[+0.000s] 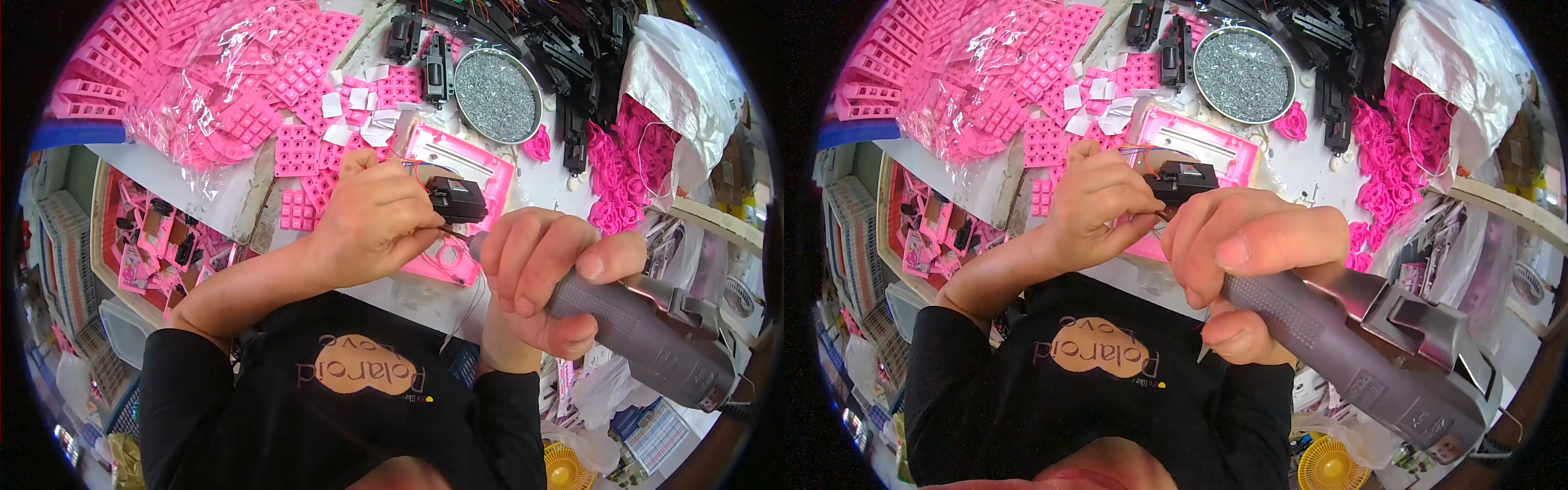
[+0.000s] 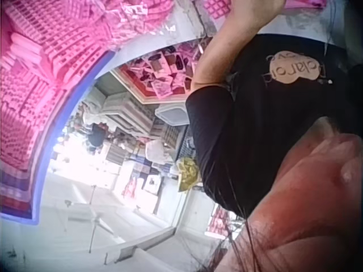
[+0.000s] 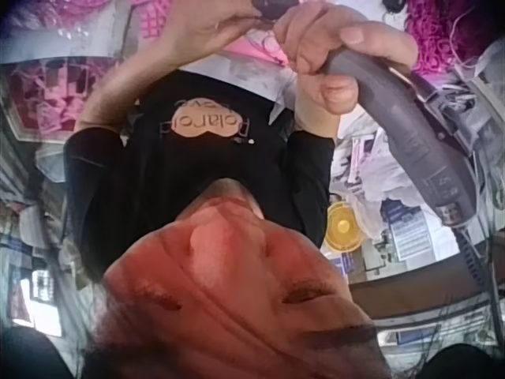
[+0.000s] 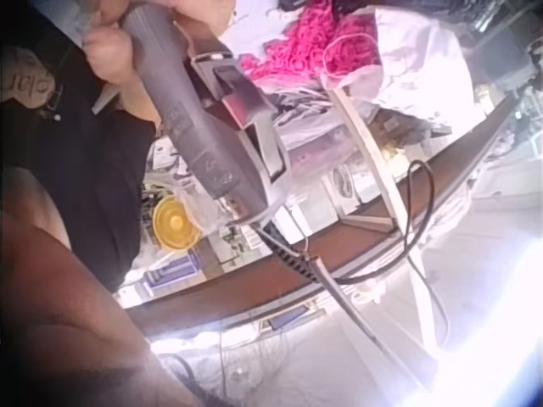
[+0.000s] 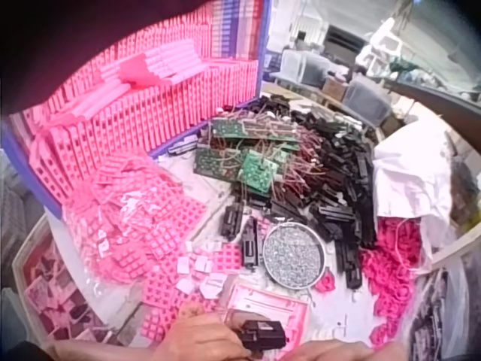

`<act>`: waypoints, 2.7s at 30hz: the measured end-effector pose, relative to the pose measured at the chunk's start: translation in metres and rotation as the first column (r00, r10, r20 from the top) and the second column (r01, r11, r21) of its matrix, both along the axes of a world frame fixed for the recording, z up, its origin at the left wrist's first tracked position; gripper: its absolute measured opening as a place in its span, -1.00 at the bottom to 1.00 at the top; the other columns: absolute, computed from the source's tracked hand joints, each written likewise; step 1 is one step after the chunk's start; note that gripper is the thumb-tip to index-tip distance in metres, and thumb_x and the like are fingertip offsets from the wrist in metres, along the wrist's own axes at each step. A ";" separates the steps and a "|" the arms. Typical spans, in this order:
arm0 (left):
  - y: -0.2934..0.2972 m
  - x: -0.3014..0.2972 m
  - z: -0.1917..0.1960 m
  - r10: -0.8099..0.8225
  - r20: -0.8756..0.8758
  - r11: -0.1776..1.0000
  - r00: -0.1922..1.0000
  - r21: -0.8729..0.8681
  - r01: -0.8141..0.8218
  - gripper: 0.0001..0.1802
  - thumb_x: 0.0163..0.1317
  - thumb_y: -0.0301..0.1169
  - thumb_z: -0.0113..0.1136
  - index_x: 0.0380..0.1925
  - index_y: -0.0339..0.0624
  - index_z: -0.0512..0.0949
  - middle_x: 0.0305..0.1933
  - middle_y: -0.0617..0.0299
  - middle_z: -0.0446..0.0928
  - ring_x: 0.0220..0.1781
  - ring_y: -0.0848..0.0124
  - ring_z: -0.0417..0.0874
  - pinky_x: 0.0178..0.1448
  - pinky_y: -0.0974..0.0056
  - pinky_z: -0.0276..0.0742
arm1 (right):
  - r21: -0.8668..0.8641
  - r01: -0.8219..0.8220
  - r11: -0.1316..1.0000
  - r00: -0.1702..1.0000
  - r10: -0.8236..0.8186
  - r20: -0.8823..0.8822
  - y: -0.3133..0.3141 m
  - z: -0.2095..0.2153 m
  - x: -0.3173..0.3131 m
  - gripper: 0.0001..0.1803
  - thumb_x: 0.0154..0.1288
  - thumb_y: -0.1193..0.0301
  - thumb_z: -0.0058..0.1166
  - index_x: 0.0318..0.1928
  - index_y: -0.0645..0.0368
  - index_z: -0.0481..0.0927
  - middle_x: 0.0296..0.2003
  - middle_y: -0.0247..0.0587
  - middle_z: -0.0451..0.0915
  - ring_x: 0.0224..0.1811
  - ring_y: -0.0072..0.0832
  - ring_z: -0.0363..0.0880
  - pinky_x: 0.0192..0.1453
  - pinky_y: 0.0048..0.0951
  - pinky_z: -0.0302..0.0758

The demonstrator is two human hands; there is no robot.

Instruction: Assemble pink toy piggy banks by installing buttons, circuit boards, and internal mechanisms using a glue gun.

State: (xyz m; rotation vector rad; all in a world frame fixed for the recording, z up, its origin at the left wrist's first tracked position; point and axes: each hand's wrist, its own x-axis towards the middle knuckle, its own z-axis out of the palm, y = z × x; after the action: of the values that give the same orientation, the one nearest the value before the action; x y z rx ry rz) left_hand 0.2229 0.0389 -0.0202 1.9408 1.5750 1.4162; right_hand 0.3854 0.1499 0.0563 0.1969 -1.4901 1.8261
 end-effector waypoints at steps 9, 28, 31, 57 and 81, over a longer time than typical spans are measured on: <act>-0.007 0.005 0.000 0.184 -0.233 0.953 0.955 -0.196 -0.231 -0.36 -0.17 -0.25 0.59 -0.01 0.04 0.55 -0.16 0.36 0.58 -0.10 0.28 0.55 0.05 0.05 0.14 | -0.048 0.219 0.975 0.976 -0.219 -0.001 0.007 -0.010 -0.003 -0.55 0.37 0.23 0.28 0.07 0.13 0.36 -0.54 -0.28 0.50 -0.57 -0.48 0.43 -0.45 -0.40 0.42; -0.002 -0.009 -0.026 0.031 -0.148 0.989 0.989 -0.139 -0.052 -0.42 -0.11 -0.27 0.54 -0.02 -0.03 0.55 -0.20 0.33 0.54 -0.11 0.29 0.51 0.07 0.06 0.13 | 0.003 0.195 0.981 0.976 -0.194 0.097 0.004 -0.035 -0.023 -0.66 0.25 0.48 0.33 -0.09 0.19 0.42 -0.50 -0.21 0.51 -0.52 -0.43 0.47 -0.35 -0.34 0.50; -0.002 -0.009 -0.029 0.021 -0.141 0.990 0.990 -0.134 -0.040 -0.44 -0.05 -0.23 0.54 -0.02 -0.02 0.53 -0.21 0.36 0.52 -0.08 0.33 0.49 0.11 0.07 0.11 | 0.131 0.231 0.964 0.961 -0.247 0.124 0.001 -0.035 -0.031 -0.65 0.31 0.36 0.32 -0.14 0.17 0.37 -0.57 -0.26 0.46 -0.60 -0.49 0.42 -0.47 -0.39 0.42; 0.007 -0.005 -0.019 0.065 -0.107 0.964 0.992 -0.250 -0.090 -0.22 0.10 -0.03 0.43 0.25 -0.19 0.42 0.16 0.18 0.52 0.16 0.16 0.45 0.30 -0.02 0.14 | 0.502 -0.199 0.842 0.139 -0.483 0.864 0.078 -0.035 0.003 -0.58 0.42 0.12 0.10 -0.02 0.24 0.64 -0.48 0.03 0.67 -0.37 -0.06 0.69 -0.27 -0.15 0.53; 0.175 -0.025 -0.015 0.094 -0.629 0.986 0.772 -0.048 -0.159 -0.87 0.12 -0.26 0.32 -0.41 -0.04 0.69 -0.32 0.28 0.63 -0.07 0.22 0.62 0.04 -0.01 0.41 | 0.780 0.065 0.622 0.628 -0.633 0.452 0.070 -0.082 0.035 -0.57 -0.01 0.50 0.43 -0.04 0.20 0.69 -0.05 -0.12 0.62 0.04 -0.17 0.52 0.16 -0.28 0.42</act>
State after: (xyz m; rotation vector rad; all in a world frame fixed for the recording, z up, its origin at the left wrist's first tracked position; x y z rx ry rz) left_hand 0.1982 0.2139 -0.0353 2.4335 2.0307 0.7153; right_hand 0.4208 0.2202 -0.0259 -0.5143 -2.5150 0.8664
